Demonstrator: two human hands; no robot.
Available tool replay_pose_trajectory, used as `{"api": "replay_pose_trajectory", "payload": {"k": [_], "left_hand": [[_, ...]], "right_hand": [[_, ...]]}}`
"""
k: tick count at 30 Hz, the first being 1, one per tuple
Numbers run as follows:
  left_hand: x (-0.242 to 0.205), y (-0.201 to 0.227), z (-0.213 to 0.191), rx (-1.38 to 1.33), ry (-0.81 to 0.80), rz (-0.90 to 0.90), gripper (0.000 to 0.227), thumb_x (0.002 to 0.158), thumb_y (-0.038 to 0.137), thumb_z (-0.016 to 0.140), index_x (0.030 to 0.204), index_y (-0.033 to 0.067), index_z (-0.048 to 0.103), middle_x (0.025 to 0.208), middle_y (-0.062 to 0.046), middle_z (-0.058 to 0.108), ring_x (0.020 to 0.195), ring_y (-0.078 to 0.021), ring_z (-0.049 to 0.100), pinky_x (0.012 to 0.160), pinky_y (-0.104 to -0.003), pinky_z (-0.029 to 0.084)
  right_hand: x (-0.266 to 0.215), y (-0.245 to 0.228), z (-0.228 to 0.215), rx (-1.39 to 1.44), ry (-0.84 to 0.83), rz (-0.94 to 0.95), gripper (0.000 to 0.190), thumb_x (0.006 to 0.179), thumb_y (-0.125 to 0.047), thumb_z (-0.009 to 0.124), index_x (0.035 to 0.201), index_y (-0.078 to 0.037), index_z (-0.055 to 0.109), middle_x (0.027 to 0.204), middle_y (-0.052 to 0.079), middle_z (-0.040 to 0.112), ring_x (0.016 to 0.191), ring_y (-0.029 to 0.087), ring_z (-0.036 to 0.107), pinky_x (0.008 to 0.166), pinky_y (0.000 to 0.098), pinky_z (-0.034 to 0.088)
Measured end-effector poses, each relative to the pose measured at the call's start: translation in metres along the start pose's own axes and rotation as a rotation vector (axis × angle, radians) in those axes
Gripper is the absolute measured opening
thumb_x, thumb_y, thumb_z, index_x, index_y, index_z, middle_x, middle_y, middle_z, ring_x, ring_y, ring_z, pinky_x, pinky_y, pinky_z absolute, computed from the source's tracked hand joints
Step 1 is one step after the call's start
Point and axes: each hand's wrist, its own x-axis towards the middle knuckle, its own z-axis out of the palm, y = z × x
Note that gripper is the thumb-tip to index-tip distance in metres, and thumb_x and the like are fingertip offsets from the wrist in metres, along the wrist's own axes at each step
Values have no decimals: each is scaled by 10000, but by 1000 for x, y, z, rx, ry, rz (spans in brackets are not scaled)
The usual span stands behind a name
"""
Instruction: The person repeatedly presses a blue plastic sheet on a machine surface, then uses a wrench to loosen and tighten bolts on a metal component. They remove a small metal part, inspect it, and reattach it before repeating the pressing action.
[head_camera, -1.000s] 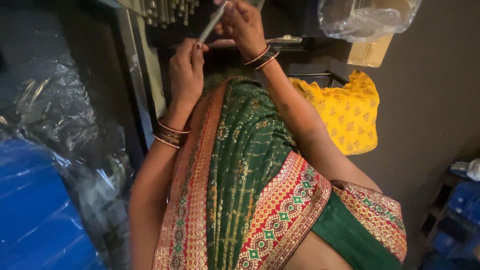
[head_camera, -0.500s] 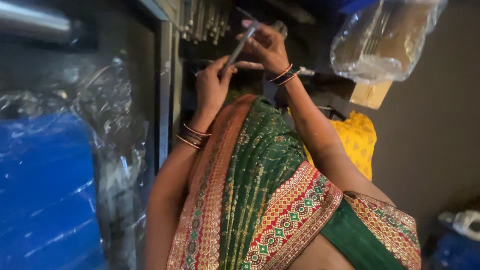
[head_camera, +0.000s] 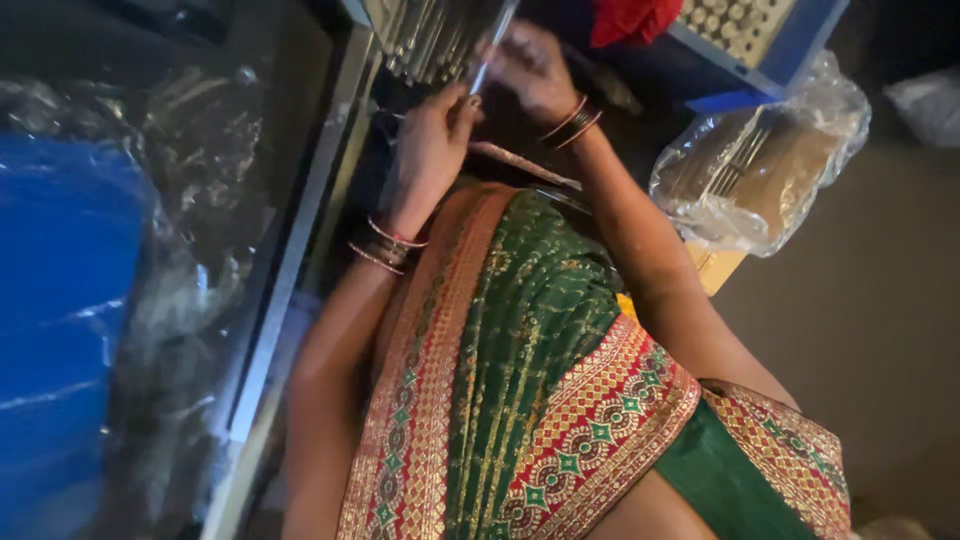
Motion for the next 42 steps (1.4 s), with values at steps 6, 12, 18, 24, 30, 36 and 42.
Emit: {"api": "replay_pose_trajectory", "payload": {"k": [6,12,18,24,30,36,42], "left_hand": [[7,10,26,-14,146,67,319,964,83,712,1274,104,641,1035,-35,739,829,-176,697,768,-324,572],[-1,14,47,-37,124,-34,287,958,51,694,1236,112,658,1001,-21,732,825,-151,697,733,-307,567],[-5,11,60,-100,154,-112,282,967,50,675,1240,116,649,1004,-18,734,837,-136,714,721,-277,588],[0,20,75,-56,217,-82,278,957,79,709,1229,128,670,970,-21,741,807,-150,701,715,-296,564],[6,18,86,-85,254,-62,269,958,86,700,1221,135,664,974,-12,746,821,-139,718,745,-296,567],[10,-5,93,-82,284,-111,267,957,103,709,1218,127,665,973,-19,748,841,-148,726,773,-310,564],[8,-46,117,159,312,-19,413,959,235,688,1305,39,574,1166,-180,689,1039,-331,665,880,-416,527]], "right_hand": [[-9,23,-81,-85,158,185,150,1090,-215,615,1025,-93,557,765,5,529,614,92,517,569,248,421],[-80,121,-158,-839,-95,473,333,845,-134,748,1114,-36,577,974,150,655,890,312,698,756,414,564],[-117,188,-201,-1196,-365,128,447,878,-41,664,1319,-40,590,1324,247,640,1189,426,623,1008,456,500],[-71,176,-199,-1260,-587,216,305,1000,-171,601,1302,-133,621,1255,160,697,1173,358,667,1122,502,416],[-30,157,-177,-1493,-952,241,426,789,-332,762,1179,-197,656,1039,102,742,1046,351,692,1141,676,256],[-18,145,-167,-1087,-587,560,288,851,-324,722,1107,-197,699,934,103,741,896,340,713,951,612,474],[8,79,-140,-904,-582,294,382,763,-269,892,954,-38,655,836,88,675,785,199,652,736,365,525]]}}
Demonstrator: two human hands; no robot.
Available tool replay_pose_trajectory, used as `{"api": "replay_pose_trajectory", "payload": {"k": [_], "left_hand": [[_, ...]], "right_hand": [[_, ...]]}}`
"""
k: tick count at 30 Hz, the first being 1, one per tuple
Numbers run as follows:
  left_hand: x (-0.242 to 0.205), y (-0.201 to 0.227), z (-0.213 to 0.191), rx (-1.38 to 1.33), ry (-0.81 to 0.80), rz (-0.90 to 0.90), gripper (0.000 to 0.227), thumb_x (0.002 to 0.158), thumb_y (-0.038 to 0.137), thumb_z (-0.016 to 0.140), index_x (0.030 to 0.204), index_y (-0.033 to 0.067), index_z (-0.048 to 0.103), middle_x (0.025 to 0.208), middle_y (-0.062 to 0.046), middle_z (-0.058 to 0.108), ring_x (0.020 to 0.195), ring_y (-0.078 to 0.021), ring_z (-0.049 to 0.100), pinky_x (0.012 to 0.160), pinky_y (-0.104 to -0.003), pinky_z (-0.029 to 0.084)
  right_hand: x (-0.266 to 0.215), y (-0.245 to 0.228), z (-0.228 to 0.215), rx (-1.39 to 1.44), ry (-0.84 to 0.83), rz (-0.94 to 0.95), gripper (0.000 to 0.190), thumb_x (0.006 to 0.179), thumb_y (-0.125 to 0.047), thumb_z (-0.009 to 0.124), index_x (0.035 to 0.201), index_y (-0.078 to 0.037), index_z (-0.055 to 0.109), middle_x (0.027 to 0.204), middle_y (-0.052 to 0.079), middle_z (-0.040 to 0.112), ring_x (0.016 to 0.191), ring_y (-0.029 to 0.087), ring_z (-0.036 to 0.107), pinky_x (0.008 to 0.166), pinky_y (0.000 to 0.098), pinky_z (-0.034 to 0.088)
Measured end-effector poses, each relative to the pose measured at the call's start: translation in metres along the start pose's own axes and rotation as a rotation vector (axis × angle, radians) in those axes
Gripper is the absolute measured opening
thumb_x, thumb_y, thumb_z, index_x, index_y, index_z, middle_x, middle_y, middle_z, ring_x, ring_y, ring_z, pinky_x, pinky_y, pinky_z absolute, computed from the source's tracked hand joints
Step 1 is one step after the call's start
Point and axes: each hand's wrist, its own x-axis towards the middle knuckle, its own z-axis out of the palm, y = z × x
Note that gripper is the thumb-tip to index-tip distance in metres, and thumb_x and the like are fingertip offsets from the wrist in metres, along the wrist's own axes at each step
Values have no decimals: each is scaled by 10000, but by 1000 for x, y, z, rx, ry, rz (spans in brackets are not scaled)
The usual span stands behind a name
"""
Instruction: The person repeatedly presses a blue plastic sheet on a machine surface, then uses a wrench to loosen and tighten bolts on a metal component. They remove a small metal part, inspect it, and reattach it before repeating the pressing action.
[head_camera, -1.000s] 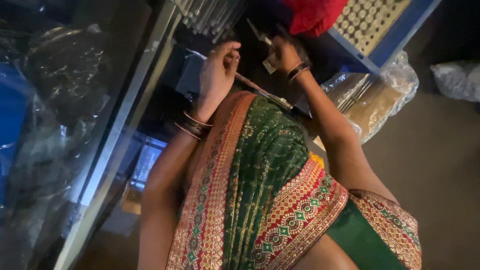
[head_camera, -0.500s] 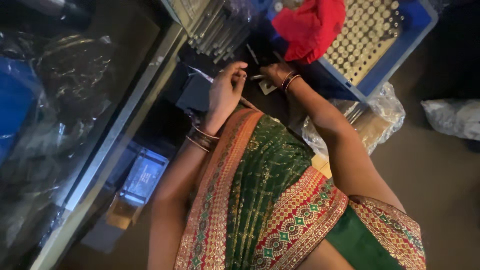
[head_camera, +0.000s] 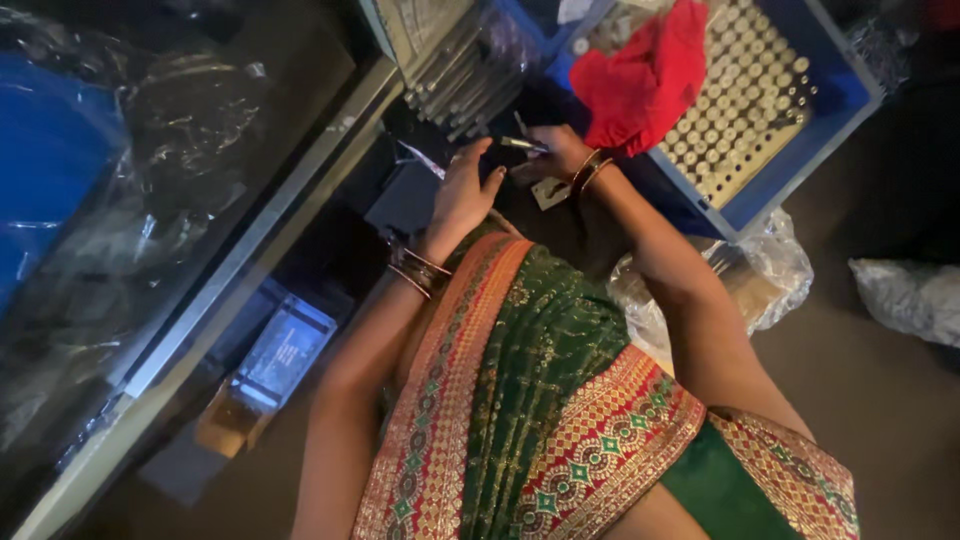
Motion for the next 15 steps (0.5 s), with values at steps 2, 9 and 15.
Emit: {"api": "replay_pose_trajectory", "payload": {"k": [2,9,15], "left_hand": [[1,-11,9,110,18,51,474,1030,311,641,1346,-24,530,1211,-264,655,1109,-420,618,919,-459,488],[9,-13,7,-544,-38,-405,385,1088,365,429,1190,35,600,888,-94,719,669,-181,738,540,-303,566],[7,-4,-20,-869,161,-446,347,1097,362,451,1131,40,577,754,-33,651,540,-114,641,455,-232,471]], "right_hand": [[-7,-30,-9,208,81,-85,342,790,-189,892,953,-27,638,847,44,654,813,145,608,738,341,503],[-5,-120,-22,662,200,-158,297,952,-98,766,1207,-20,635,913,-5,635,795,55,554,700,232,467],[-19,-152,-38,935,209,-82,397,1076,-127,522,1458,-22,527,954,9,677,708,48,540,619,210,446]]}}
